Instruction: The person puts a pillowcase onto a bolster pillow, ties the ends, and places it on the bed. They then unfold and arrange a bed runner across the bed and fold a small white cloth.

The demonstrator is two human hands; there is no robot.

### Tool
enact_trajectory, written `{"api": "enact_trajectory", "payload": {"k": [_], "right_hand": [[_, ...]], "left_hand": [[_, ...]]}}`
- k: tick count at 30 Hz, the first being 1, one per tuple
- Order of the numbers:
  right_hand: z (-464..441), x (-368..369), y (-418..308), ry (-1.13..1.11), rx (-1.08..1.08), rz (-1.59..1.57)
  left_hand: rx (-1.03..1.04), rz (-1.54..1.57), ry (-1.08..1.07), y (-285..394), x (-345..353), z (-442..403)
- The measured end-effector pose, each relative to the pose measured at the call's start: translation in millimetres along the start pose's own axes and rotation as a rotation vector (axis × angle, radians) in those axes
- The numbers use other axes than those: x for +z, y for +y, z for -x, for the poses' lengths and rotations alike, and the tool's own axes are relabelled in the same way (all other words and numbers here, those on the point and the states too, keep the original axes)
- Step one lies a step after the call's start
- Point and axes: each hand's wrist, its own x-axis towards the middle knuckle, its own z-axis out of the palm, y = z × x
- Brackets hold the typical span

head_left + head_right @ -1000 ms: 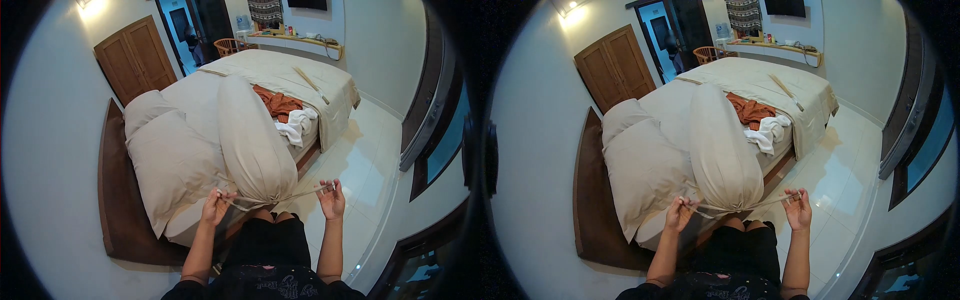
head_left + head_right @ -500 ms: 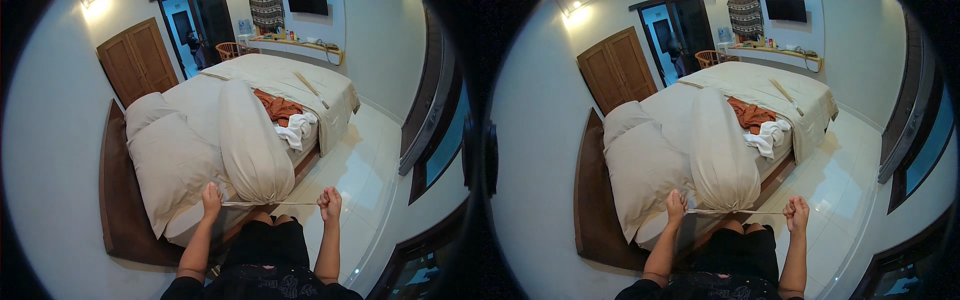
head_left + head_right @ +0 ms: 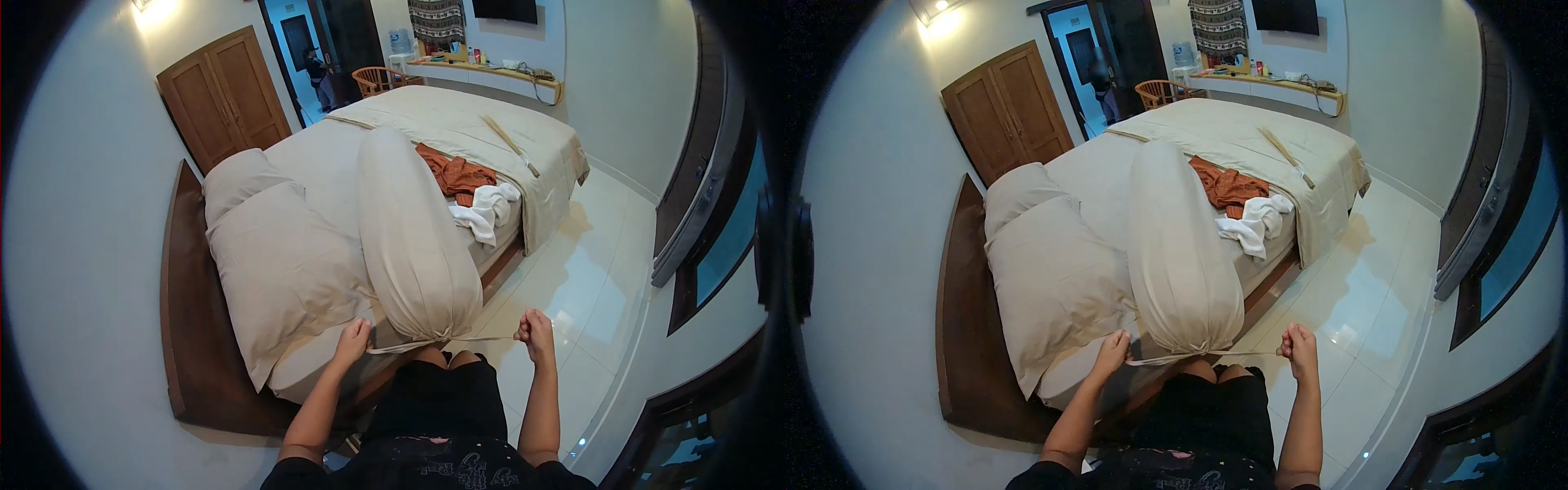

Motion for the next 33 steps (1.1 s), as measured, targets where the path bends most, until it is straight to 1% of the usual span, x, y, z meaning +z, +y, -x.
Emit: {"api": "enact_trajectory", "payload": {"k": [1, 2, 3, 4, 5, 6, 7, 8, 9, 11, 12, 13, 14, 16, 17, 18, 20, 21, 23, 25, 26, 29, 30, 31, 32, 33], "right_hand": [[-3, 0, -2, 0.093, 0.042, 0.203], [-9, -2, -1, 0.091, 0.044, 0.205], [-17, -4, 1, 0.173, -0.253, 0.755], [-22, -5, 1, 0.25, -0.561, 1.302], [-19, 14, -16, 0.252, -0.576, 1.268], [-23, 32, -21, 0.263, -0.716, 1.18], [-26, 51, -25, 0.271, -0.85, 1.088], [-26, 74, -34, 0.233, -0.902, 1.038], [-25, 98, -39, 0.193, -0.952, 0.987], [-25, 137, -36, 0.076, -0.913, 0.9], [-30, 152, -26, 0.014, -0.929, 0.961], [-33, 167, -19, -0.05, -0.946, 1.021], [-35, 180, -14, -0.058, -0.952, 1.016], [-36, 198, -10, -0.145, -0.663, 1.335], [-46, 199, -6, -0.188, -0.588, 1.296], [-55, 201, -9, -0.201, -0.6, 1.292], [-76, 206, -14, -0.267, -0.48, 1.294], [-89, 209, -15, -0.282, -0.489, 1.292], [-120, 215, -13, -0.37, -0.396, 1.28], [-154, 222, -12, -0.401, -0.385, 1.257], [-171, 226, -12, -0.415, -0.369, 1.238], [-228, 242, -10, -0.408, -0.358, 1.207], [-250, 246, -6, -0.424, -0.361, 1.205], [-274, 248, 4, -0.408, -0.364, 1.14], [-298, 250, 13, -0.391, -0.366, 1.074], [-317, 252, 18, -0.402, -0.36, 1.073]], "left_hand": [[0.087, -0.299, 0.085, 14, 0, 4], [0.172, -0.598, 0.17, 29, 1, 7], [0.169, -0.596, 0.171, 45, 4, 8], [0.285, -0.605, 0.272, 62, 10, 7], [0.403, -0.612, 0.372, 77, 16, 2], [0.405, -0.61, 0.373, 88, 22, -5], [0.489, -0.596, 0.366, 98, 28, -13], [0.572, -0.583, 0.358, 106, 35, -21], [0.572, -0.583, 0.358, 110, 44, -32], [0.793, -0.679, 0.319, 109, 66, -55], [0.791, -0.682, 0.323, 107, 77, -60], [0.602, -0.756, 0.262, 106, 89, -65], [0.413, -0.822, 0.204, 105, 96, -73], [0.426, -0.818, 0.232, 102, 98, -82], [0.38, -0.843, 0.231, 101, 96, -88], [0.331, -0.866, 0.232, 103, 95, -94], [0.313, -0.874, 0.254, 104, 88, -112], [0.283, -0.903, 0.257, 105, 84, -125], [0.244, -0.934, 0.276, 106, 74, -157], [0.155, -0.947, 0.322, 109, 62, -193], [0.146, -0.951, 0.336, 106, 54, -211], [0.154, -0.869, 0.405, 91, 23, -272], [0.145, -0.769, 0.412, 82, 11, -289], [0.132, -0.669, 0.417, 79, 2, -297], [0.122, -0.671, 0.426, 75, -6, -304], [0.06, -0.496, 0.39, 77, -14, -308]]}}
